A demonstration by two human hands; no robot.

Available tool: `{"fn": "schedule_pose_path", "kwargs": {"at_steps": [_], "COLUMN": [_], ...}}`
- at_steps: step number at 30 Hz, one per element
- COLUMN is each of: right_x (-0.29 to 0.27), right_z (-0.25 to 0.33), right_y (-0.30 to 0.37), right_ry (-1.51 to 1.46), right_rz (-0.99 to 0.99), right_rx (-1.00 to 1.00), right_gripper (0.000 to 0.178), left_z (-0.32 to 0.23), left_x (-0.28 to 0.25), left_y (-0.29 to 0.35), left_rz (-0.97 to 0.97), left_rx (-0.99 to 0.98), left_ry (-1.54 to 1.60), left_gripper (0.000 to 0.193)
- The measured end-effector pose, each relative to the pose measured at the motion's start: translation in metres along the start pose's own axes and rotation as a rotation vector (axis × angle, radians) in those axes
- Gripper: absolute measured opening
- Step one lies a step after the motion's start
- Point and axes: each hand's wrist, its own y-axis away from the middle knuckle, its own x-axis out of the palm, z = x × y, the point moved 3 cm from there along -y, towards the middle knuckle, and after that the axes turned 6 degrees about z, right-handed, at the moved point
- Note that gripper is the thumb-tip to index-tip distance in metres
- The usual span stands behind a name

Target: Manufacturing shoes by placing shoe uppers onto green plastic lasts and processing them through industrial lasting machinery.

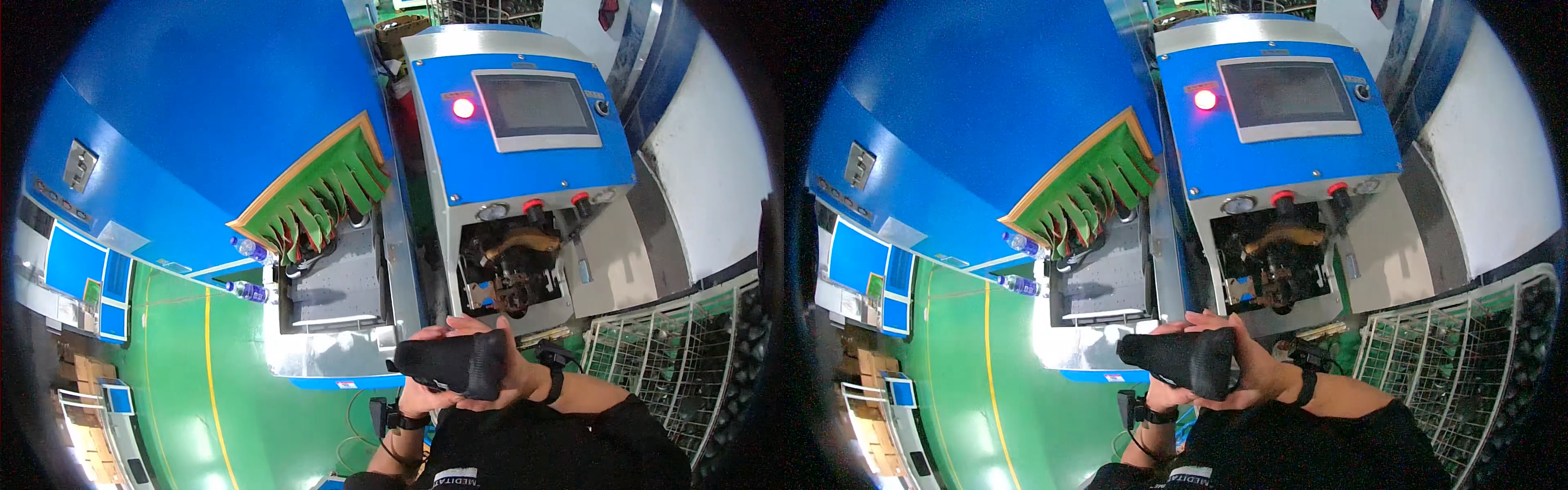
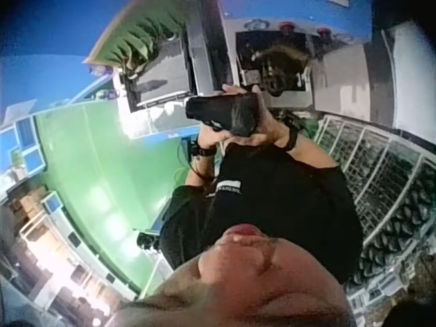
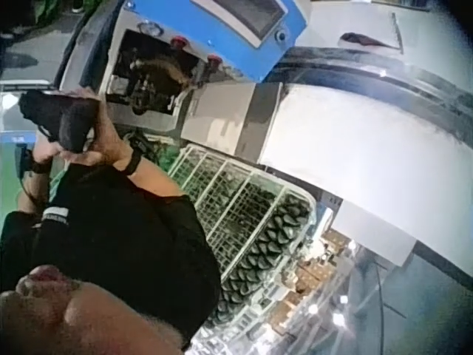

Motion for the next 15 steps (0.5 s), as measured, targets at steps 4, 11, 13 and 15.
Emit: {"fn": "schedule_pose_path", "kwargs": {"at_steps": [4,11,13,15], "right_x": [-0.010,-0.050,-0.068,-0.084], "right_z": [0.001,0.024,0.027,0.033], "right_y": [0.048,0.108,0.130,0.138], "right_ry": [-0.141,-0.041,0.194,0.499], "right_rz": [-0.074,-0.437,-0.362,-0.210], "right_rx": [-0.059,-0.036,0.093,0.203], "right_gripper": [0.107,0.102,0.104,0.108], "left_z": [-0.010,0.043,0.057,0.073], "left_x": [0.053,0.120,0.127,0.136], "left_y": [-0.007,0.004,0.009,0.015], "left_rz": [0.051,-0.230,-0.367,-0.258], "left_rx": [0.168,0.117,0.034,-0.081], "left_ry": [-0.122,-0.380,-0.952,-1.083], "left_gripper": [0.097,0.070,0.044,0.036]}}
